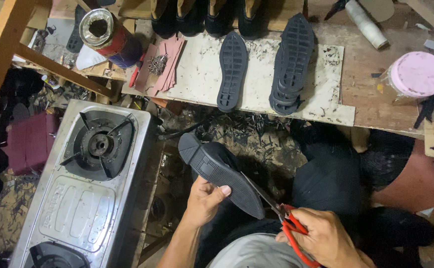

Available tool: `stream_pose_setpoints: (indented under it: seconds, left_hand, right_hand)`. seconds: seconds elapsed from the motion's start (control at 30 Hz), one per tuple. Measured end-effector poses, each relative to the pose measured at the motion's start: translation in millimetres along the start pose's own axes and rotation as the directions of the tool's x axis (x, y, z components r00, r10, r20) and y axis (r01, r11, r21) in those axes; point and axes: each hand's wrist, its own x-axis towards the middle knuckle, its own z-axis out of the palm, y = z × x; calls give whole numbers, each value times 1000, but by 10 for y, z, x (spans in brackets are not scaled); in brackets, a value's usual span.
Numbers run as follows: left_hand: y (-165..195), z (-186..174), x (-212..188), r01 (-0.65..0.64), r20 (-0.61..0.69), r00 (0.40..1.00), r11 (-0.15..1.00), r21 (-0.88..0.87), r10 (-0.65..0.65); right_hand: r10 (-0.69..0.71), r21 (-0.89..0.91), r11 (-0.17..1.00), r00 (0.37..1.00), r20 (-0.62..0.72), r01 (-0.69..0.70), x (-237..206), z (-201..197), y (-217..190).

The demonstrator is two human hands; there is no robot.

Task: The person sits on the floor of a shoe workshop and uses red-handled shears to trim excess rubber from the edges of black shoe soles, working one sole at a time on their lap and placing finished soles on the workbench.

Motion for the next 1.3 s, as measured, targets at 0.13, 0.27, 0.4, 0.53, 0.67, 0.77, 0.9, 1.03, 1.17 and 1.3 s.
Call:
stream_pose_setpoints:
  seconds: [0.13, 0.27, 0.4, 0.53, 0.67, 0.77, 0.9, 1.03, 1.17, 1.3]
  left_hand:
    - [-34, -10, 3, 21, 22, 1000, 1000, 3, -21]
    - [-53, 5, 7, 24, 49, 998, 1000, 11, -25]
    - [18, -32, -10, 70, 75, 994, 995, 70, -75]
    - [59, -36, -31, 76, 118, 988, 981, 178, -98]
    - [36, -1, -31, 121, 203, 966, 973, 197, -162]
    - [33, -25, -34, 154, 184, 964, 969, 193, -190]
    - [6, -63, -58, 151, 196, 963, 971, 183, -186]
    - [-91, 73, -50, 151, 239, 950, 967, 204, -199]
    - [-27, 274, 28, 107, 189, 972, 979, 175, -140]
    - [110, 370, 207, 4, -86, 996, 966, -258, -27]
  right_hand:
    - [84, 14, 996, 996, 3, -84, -3, 17, -16]
    - [49, -33, 998, 999, -22, -49, -30, 46, 28]
    - [-19, -39, 999, 999, 37, 20, -76, 18, 122]
    - [16, 8, 1000, 1000, 10, -16, -61, 4, 110]
    - [-3, -8, 1000, 1000, -2, 3, -16, -30, 15]
    - [-30, -19, 999, 1000, 7, 30, 16, -51, -40]
    - [-61, 21, 998, 998, -10, 62, 21, -57, -71]
    - [265, 165, 950, 964, 20, -265, 18, 74, -82]
    - [131, 139, 982, 991, -28, -126, 29, 217, -5]
    - [127, 40, 991, 990, -56, -125, 29, 289, 77]
